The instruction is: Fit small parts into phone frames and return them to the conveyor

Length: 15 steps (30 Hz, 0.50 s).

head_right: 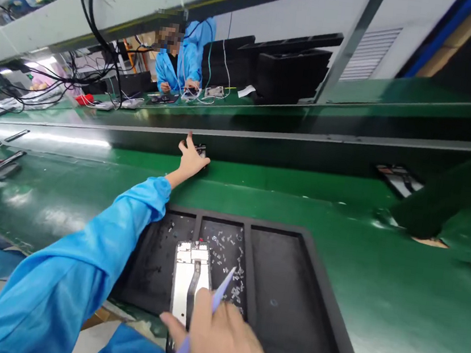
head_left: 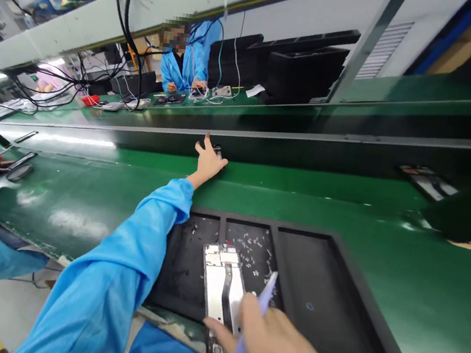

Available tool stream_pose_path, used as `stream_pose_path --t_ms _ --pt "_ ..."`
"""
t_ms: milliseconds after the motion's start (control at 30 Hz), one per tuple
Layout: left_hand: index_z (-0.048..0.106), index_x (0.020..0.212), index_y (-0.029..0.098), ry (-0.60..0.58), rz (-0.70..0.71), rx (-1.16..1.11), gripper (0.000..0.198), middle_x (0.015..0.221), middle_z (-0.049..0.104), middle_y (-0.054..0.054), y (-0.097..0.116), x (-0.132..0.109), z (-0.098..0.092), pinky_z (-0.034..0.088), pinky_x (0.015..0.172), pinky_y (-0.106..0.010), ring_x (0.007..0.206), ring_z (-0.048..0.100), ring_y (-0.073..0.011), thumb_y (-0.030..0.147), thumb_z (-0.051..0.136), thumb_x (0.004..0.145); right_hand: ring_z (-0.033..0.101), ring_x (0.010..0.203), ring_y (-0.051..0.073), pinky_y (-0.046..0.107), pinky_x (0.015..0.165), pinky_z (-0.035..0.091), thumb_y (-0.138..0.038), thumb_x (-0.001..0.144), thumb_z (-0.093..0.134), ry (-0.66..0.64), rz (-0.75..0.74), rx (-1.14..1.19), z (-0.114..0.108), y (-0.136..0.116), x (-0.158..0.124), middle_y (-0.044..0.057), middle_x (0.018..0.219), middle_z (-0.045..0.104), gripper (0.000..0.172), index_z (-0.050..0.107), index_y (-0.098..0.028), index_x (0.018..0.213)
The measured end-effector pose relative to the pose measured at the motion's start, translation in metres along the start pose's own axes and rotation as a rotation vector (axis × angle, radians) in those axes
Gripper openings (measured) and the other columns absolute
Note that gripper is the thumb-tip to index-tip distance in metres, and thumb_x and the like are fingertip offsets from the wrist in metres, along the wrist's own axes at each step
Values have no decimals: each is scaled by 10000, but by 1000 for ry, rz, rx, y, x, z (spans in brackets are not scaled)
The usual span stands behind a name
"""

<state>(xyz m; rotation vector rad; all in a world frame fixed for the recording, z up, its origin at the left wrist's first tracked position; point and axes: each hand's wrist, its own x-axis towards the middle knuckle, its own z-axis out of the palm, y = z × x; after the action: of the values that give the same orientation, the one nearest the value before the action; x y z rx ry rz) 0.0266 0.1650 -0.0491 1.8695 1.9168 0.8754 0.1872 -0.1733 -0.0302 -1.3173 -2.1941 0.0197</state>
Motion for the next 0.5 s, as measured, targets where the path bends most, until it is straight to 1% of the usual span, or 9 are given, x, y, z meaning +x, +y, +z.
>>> stream_pose_path --t_ms 33,67,133,167,233,300,367,433,500 --pt "103 1588 252 -14 2 14 931 1622 178 -212 -2 6 9 507 1016 -507 1198 588 -317 291 715 888 586 412 255 352 356 389 -508 971 523 -7 31 7 -10 13 8 29 548 563 316 492 -262 775" --pt "131 1586 263 -28 10 29 886 1623 195 -192 -5 11 17 502 1019 -515 1224 568 -324 316 699 909 588 422 231 339 374 402 -530 988 488 -57 19 79 -19 27 18 22 581 591 314 535 -265 826" --pt "163 1585 263 -54 37 61 835 1627 203 -174 -10 16 26 476 1048 -532 1281 523 -337 337 677 931 644 551 197 291 470 477 -498 1037 396 -180 75 343 -32 55 42 23 706 660 304 610 -282 1022" --pt "178 1583 255 -68 53 79 820 1630 202 -170 -11 18 28 452 1071 -543 1315 492 -346 335 672 933 659 621 192 282 532 507 -512 1050 340 -223 129 465 -33 68 54 30 749 671 369 631 -287 1082" --pt "221 1573 230 -104 89 120 798 1634 198 -170 -8 20 27 374 1129 -576 1388 411 -371 320 676 925 624 626 173 274 570 514 -575 1051 265 -289 285 676 -23 87 75 32 727 651 515 672 -263 1005" --pt "278 1550 171 -146 128 159 744 1625 202 -208 -1 18 19 263 1170 -626 1440 324 -415 318 661 929 554 566 154 266 528 474 -654 1019 293 -337 419 815 -4 97 87 25 654 610 599 682 -225 867" --pt "360 1494 97 -200 192 183 617 1578 267 -263 9 5 4 198 1171 -654 1444 299 -446 333 585 970 498 523 138 257 483 415 -702 974 387 -393 491 884 17 99 90 14 588 576 607 665 -203 767" --pt "498 1363 81 -302 317 179 426 1448 444 -243 18 -23 -17 269 1157 -583 1371 415 -394 321 476 1012 492 505 134 254 466 385 -710 943 454 -442 534 915 30 96 88 9 556 575 590 652 -198 726" --pt "636 1122 151 -489 502 144 234 1200 617 -120 23 -63 -41 397 1084 -415 1176 571 -272 249 465 997 520 506 139 260 479 400 -685 945 466 -462 553 931 34 93 86 13 559 601 566 656 -199 726"
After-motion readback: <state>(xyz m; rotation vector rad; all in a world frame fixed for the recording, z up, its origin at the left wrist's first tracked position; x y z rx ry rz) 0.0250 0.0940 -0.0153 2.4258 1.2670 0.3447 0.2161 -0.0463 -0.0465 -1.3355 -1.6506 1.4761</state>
